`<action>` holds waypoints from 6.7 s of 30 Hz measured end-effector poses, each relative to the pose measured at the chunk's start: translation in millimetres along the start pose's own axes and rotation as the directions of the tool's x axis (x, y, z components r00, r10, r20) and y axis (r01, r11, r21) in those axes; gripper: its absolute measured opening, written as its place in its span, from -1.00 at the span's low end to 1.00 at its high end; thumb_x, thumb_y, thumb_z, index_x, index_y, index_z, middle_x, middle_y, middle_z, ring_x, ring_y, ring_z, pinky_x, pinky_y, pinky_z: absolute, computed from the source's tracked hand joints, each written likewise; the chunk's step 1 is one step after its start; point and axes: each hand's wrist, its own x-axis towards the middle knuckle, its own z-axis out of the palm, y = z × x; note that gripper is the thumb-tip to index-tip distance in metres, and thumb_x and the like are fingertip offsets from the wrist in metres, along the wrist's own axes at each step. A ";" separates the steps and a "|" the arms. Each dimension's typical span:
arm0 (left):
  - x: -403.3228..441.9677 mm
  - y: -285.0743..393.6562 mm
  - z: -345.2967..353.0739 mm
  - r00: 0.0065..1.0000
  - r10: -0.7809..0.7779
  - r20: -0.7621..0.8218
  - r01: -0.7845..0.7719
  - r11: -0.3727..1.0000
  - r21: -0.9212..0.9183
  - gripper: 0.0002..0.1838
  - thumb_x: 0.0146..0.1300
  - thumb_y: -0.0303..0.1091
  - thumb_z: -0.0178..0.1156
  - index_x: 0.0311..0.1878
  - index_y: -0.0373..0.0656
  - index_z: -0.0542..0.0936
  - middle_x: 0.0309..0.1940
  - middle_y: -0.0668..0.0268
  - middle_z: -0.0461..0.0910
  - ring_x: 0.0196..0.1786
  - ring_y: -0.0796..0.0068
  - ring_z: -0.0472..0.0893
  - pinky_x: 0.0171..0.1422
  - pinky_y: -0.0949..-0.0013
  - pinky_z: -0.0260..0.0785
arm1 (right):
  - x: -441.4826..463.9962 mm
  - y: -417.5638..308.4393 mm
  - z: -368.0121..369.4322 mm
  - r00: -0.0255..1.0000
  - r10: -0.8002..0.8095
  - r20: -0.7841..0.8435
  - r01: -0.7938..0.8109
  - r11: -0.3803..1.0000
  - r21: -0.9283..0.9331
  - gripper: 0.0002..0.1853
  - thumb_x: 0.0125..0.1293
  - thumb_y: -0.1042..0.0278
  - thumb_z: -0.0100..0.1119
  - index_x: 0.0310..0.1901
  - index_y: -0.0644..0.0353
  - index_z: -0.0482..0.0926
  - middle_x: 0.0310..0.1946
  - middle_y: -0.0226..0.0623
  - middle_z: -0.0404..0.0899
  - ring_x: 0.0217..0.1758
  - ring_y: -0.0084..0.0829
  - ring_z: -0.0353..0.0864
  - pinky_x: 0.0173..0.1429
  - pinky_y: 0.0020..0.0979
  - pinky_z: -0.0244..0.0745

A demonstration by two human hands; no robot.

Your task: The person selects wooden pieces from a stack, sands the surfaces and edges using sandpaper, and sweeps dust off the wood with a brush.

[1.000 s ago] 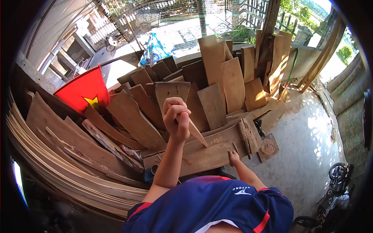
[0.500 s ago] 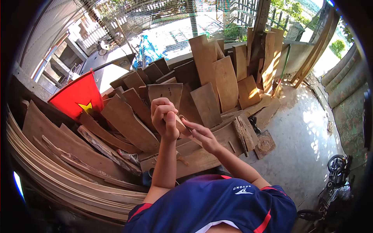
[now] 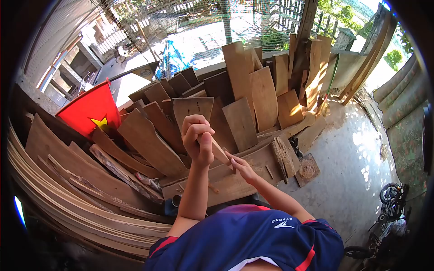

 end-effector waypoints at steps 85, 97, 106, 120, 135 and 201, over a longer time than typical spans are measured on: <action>-8.8 12.1 8.9 1.000 -0.017 0.026 0.018 0.999 -0.044 -0.78 0.12 -0.24 0.07 -0.50 -0.21 0.46 -0.37 0.20 0.37 -0.39 0.48 0.38 -0.35 0.48 0.25 | -14.7 -104.4 56.5 0.903 -0.423 -0.076 0.426 0.905 0.019 -0.65 0.41 0.34 -0.21 0.13 0.30 0.38 -0.03 -0.27 0.47 0.05 -0.49 0.42 0.11 -0.52 0.32; -9.1 6.7 -13.7 0.998 -0.023 -0.052 0.022 1.000 -0.009 -0.78 0.10 -0.24 0.00 -0.50 -0.20 0.42 -0.40 0.18 0.36 -0.41 0.48 0.36 -0.37 0.48 0.26 | 0.8 12.0 28.6 0.975 -0.046 -0.218 0.066 0.994 0.087 -0.61 0.41 0.30 -0.18 0.20 0.26 0.31 0.19 -0.33 0.34 0.18 -0.54 0.32 0.20 -0.49 0.25; -8.4 4.8 -13.2 0.998 0.002 -0.070 -0.002 1.000 0.001 -0.81 0.09 -0.29 -0.03 -0.50 -0.21 0.41 -0.39 0.18 0.34 -0.42 0.48 0.35 -0.40 0.47 0.27 | -27.7 -137.6 90.9 0.860 -0.503 0.085 0.493 0.863 0.110 -0.59 0.41 0.25 -0.21 0.20 0.29 0.30 0.20 -0.26 0.32 0.06 -0.55 0.23 0.07 -0.52 0.11; -8.1 7.9 -12.7 0.999 0.018 -0.046 -0.017 0.999 0.028 -0.81 0.09 -0.28 -0.04 -0.49 -0.21 0.40 -0.40 0.20 0.33 -0.42 0.49 0.33 -0.41 0.47 0.27 | 34.2 21.7 20.6 0.967 -0.161 -0.199 0.164 0.987 -0.002 -0.64 0.39 0.14 -0.16 0.07 0.15 0.46 -0.38 -0.50 0.51 -0.57 -0.75 0.28 -0.49 -0.69 0.21; -3.1 3.0 -10.2 0.999 -0.017 -0.035 0.018 1.000 0.011 -0.79 0.12 -0.26 -0.03 -0.48 -0.21 0.42 -0.38 0.19 0.34 -0.43 0.49 0.34 -0.37 0.48 0.26 | 1.3 38.7 15.4 0.939 0.024 -0.342 -0.052 0.996 -0.074 -0.67 0.39 0.20 -0.12 0.05 0.16 0.48 -0.32 -0.58 0.47 -0.44 -0.74 0.29 -0.34 -0.66 0.24; -5.5 2.9 -2.2 1.000 0.002 0.003 -0.002 1.000 0.018 -0.75 0.14 -0.21 0.05 -0.50 -0.19 0.45 -0.37 0.20 0.38 -0.37 0.46 0.38 -0.32 0.46 0.24 | -9.4 -26.8 16.3 0.996 -0.034 -0.084 0.038 0.998 0.042 -0.64 0.40 0.26 -0.14 0.16 0.17 0.39 -0.11 -0.53 0.50 -0.28 -0.77 0.35 -0.20 -0.72 0.24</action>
